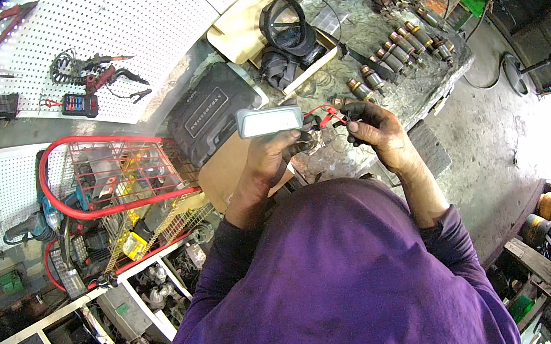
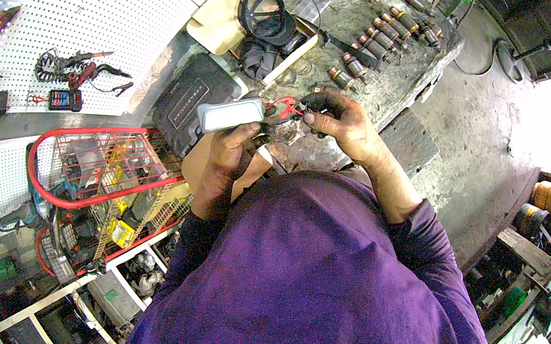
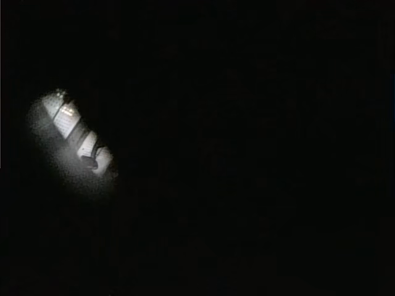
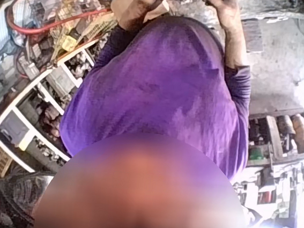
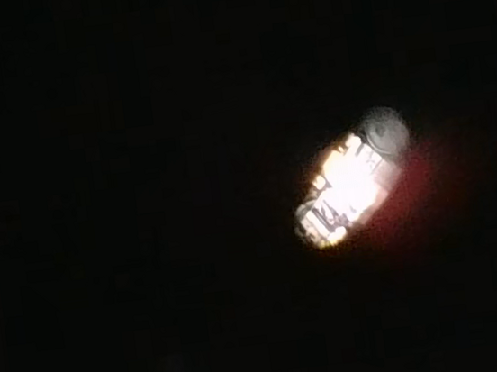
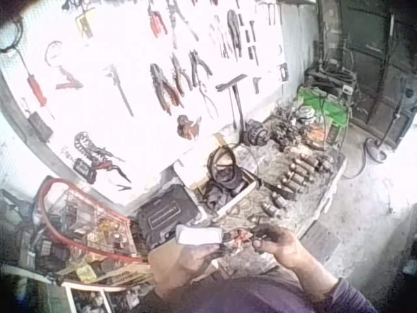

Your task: The person retrieves a wrench from a pegboard, then handles a black cable and a small electronic component on a workbench. They connect the component to a handheld tester and observe the display, then place the component back on the bench.

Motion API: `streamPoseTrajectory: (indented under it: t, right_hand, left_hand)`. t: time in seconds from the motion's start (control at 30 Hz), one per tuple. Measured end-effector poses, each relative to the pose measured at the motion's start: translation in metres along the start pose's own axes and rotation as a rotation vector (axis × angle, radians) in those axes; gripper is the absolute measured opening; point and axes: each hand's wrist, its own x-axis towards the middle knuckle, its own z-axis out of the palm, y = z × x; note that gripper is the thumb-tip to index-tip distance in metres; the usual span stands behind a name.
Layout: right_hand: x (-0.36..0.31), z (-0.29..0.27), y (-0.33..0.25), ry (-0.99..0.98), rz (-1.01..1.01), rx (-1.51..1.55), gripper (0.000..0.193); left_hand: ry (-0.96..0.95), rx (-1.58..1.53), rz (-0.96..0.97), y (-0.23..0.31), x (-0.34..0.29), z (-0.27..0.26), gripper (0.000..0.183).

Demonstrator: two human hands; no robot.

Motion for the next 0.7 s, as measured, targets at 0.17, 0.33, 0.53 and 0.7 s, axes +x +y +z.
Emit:
streamPoseTrajectory:
  t: [0.17, 0.33, 0.53, 0.7]
  right_hand:
    - [0.0002, 0.0002, -0.0003, 0.017, 0.010, -0.030, 0.054]
    - [-0.0006, 0.0013, -0.0024, -0.003, -0.003, -0.004, 0.050]
    - [-0.0001, 0.0016, 0.0007, 0.008, -0.005, 0.025, 0.051]
    - [0.0006, 0.0005, 0.0033, -0.001, -0.001, 0.049, 0.053]
  left_hand:
    - [-0.038, 0.012, 0.037, 0.0022, -0.0007, 0.0020, 0.046]
    - [-0.045, -0.024, 0.015, 0.0045, -0.0004, 0.0032, 0.045]
    - [-0.024, 0.004, -0.004, 0.0083, -0.0013, 0.0052, 0.046]
    - [0.018, 0.165, 0.046, 0.0099, -0.0011, 0.0066, 0.049]
